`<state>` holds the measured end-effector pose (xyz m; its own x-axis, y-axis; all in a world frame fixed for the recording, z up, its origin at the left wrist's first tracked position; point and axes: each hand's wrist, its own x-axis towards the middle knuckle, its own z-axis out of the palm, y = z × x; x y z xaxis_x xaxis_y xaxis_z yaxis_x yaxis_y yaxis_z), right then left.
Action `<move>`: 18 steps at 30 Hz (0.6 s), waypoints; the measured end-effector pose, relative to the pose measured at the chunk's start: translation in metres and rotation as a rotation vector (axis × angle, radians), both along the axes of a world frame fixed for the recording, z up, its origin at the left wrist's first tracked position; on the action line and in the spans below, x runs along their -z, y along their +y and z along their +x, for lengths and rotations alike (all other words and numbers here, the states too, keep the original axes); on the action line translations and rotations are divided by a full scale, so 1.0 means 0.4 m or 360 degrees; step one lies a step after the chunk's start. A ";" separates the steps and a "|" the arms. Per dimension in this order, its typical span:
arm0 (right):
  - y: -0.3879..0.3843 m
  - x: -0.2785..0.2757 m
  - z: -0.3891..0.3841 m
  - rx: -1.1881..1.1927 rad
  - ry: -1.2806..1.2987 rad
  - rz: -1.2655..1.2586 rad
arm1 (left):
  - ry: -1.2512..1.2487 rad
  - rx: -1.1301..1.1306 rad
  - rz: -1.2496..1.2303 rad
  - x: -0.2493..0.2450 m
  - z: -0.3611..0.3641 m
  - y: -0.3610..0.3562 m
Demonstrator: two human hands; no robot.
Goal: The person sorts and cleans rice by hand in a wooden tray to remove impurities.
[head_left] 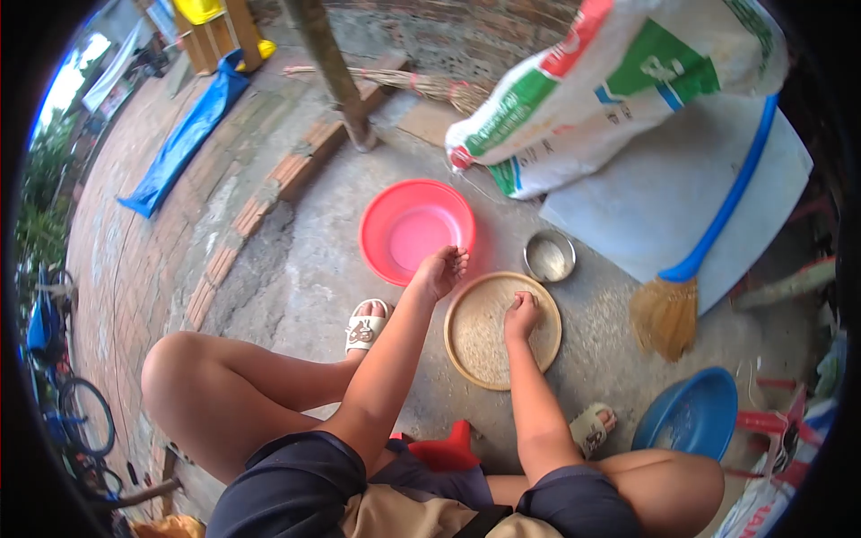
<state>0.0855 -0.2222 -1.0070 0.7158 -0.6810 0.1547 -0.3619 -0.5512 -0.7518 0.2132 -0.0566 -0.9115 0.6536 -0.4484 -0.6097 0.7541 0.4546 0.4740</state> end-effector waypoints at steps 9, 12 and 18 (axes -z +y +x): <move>0.390 -0.388 0.300 -0.0880 -0.0495 0.0483 | -0.0234 -0.0794 -0.0162 -0.112 0.052 0.146; 0.446 -0.458 0.326 -0.1108 -0.0417 0.0876 | -0.0303 -0.0873 -0.0273 -0.155 0.087 0.226; 0.453 -0.495 0.331 -0.0555 -0.0537 0.2381 | -0.0551 -0.1106 0.0205 -0.278 0.087 0.319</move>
